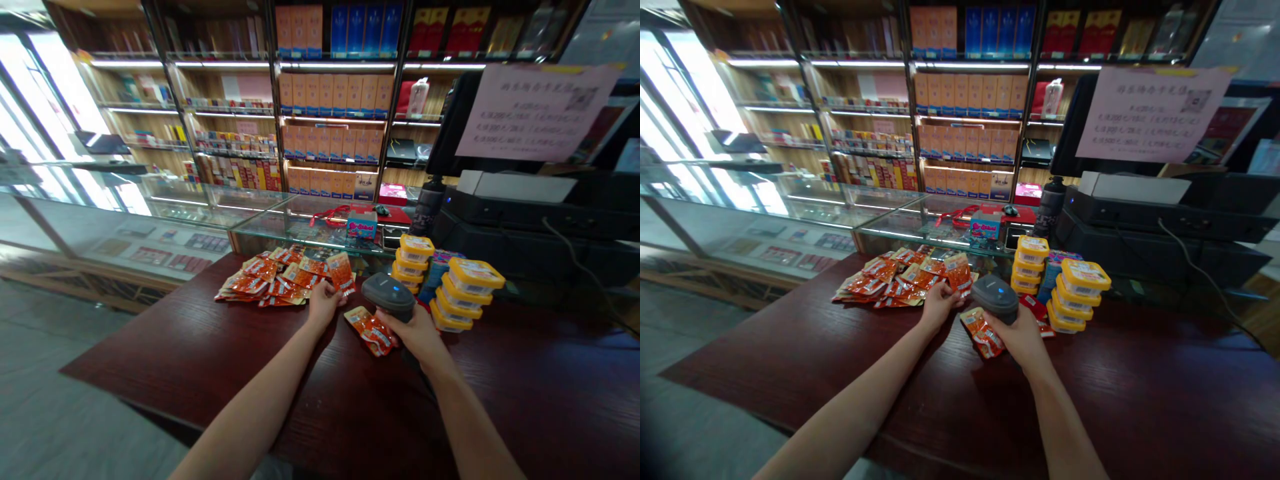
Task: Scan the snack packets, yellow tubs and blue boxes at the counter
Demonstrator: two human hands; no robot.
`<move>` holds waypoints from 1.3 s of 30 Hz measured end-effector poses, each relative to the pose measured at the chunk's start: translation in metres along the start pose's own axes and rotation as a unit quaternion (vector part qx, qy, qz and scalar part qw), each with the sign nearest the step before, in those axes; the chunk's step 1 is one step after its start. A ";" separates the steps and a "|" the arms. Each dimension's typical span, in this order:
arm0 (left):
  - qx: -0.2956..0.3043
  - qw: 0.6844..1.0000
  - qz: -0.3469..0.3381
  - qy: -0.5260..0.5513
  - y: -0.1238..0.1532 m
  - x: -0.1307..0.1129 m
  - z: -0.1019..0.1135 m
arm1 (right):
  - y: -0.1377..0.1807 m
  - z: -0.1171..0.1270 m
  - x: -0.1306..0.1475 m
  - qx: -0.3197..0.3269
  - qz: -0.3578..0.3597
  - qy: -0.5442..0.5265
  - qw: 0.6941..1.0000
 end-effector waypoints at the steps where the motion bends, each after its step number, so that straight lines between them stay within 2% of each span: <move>1: 0.002 1.000 -0.009 -0.005 0.001 0.001 0.000 | 0.001 -0.002 0.000 -0.001 0.010 0.006 1.000; 7: 0.022 0.997 -0.043 -0.057 0.003 0.000 -0.002 | 0.003 -0.004 -0.003 0.000 0.004 0.008 1.000; 16: 0.007 0.999 -0.019 -0.040 0.002 0.003 -0.004 | 0.006 -0.003 0.003 0.002 -0.010 0.025 1.000; 22: -0.015 0.999 -0.026 0.015 0.007 -0.009 -0.001 | 0.005 0.001 -0.005 -0.009 -0.026 0.016 0.999; 27: -0.089 0.987 -0.042 0.127 0.003 -0.028 0.017 | 0.003 0.004 -0.011 -0.025 -0.043 0.016 0.999; 33: -0.187 0.952 -0.016 0.243 -0.012 -0.042 0.045 | 0.005 0.003 -0.011 -0.030 -0.040 0.023 0.998; 36: -0.213 0.934 -0.023 0.288 -0.018 -0.050 0.056 | 0.004 0.003 -0.013 -0.024 -0.036 0.033 0.998; 39: -0.230 0.920 -0.062 0.310 -0.019 -0.057 0.064 | 0.003 0.004 -0.014 -0.025 -0.026 0.041 0.999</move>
Point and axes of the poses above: each hand's wrist, its own y-axis away from the middle knuckle, its own z-axis out of the back of the hand, x = y × z, the point moved 6 cm from there along -y, towards the middle knuckle, and after that the axes turned 2 degrees about z, right-handed, at the moved point
